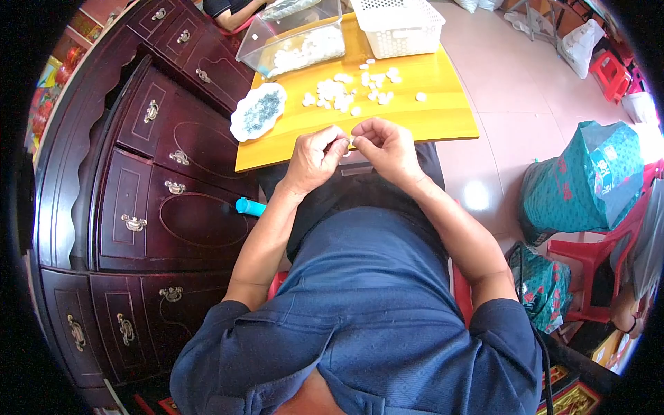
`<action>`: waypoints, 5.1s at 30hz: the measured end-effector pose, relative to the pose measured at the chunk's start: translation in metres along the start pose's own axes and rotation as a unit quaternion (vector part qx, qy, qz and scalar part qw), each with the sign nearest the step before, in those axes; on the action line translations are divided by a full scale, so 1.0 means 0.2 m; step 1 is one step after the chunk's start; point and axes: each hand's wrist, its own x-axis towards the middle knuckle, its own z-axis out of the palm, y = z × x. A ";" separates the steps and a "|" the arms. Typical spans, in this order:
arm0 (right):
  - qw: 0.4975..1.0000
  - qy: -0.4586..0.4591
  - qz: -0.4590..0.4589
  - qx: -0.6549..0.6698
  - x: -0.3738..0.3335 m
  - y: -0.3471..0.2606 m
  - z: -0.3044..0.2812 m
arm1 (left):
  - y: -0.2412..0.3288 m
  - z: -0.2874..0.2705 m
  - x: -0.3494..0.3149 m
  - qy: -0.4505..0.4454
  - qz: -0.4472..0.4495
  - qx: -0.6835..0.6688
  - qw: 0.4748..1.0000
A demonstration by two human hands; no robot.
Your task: The person is manually inspecting and sorting small white plastic hardware components on a table.
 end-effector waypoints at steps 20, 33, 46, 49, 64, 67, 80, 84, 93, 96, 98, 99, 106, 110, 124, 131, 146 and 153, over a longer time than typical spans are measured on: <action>0.991 -0.017 0.063 0.114 0.04 0.05 -0.08 | -0.13 0.05 0.05 -0.025 -0.059 -0.127 0.990; 0.981 0.083 0.084 0.153 0.07 0.04 -0.15 | -0.30 0.15 0.24 0.008 -0.057 0.146 0.988; 0.982 0.090 0.082 0.147 0.08 0.05 -0.15 | -0.44 0.25 0.31 0.004 -0.040 0.207 0.977; 0.981 0.088 0.080 0.156 0.08 0.08 -0.14 | -0.41 0.23 0.28 0.020 -0.028 0.166 0.986; 0.985 0.020 0.116 0.126 0.06 0.13 -0.07 | -0.17 0.08 0.02 0.000 -0.171 -0.246 0.954; 0.987 0.010 0.122 0.106 0.05 0.14 -0.06 | -0.19 0.08 0.01 0.001 -0.168 -0.224 0.960; 0.988 -0.017 0.114 0.108 0.05 0.12 -0.08 | -0.22 0.11 0.00 -0.039 -0.157 -0.182 0.970; 0.989 -0.024 0.113 0.093 0.06 0.13 -0.07 | -0.24 0.13 -0.01 -0.003 -0.146 -0.216 0.965; 0.990 -0.034 0.090 0.107 0.06 0.15 -0.07 | -0.24 0.12 -0.01 -0.065 -0.131 -0.174 0.974; 0.986 -0.043 0.121 0.107 0.05 0.13 -0.07 | -0.26 0.13 -0.02 -0.057 -0.124 -0.170 0.976; 0.985 -0.043 0.141 0.091 0.05 0.12 -0.07 | -0.25 0.14 -0.02 -0.022 -0.121 -0.190 0.974; 0.983 -0.042 0.161 0.075 0.05 0.12 -0.08 | -0.23 0.13 -0.02 -0.023 -0.120 -0.191 0.974; 0.967 -0.070 0.205 0.138 0.06 0.14 -0.09 | -0.09 0.10 0.01 -0.036 -0.066 -0.072 0.995; 0.940 -0.047 0.231 0.247 0.05 0.16 -0.04 | -0.04 0.12 0.00 0.003 -0.019 0.074 0.997; 0.905 -0.050 0.301 0.296 0.03 0.17 -0.05 | -0.09 0.11 -0.02 0.005 0.056 0.135 0.989; 0.915 -0.046 0.264 0.300 0.03 0.18 -0.03 | -0.08 0.11 -0.01 -0.010 0.058 0.143 0.988; 0.917 -0.017 0.250 0.310 0.00 0.18 -0.01 | -0.08 0.11 -0.01 -0.006 0.066 0.129 0.989; 0.920 -0.012 0.245 0.307 0.00 0.19 0.01 | -0.10 0.12 -0.02 0.019 0.071 0.127 0.989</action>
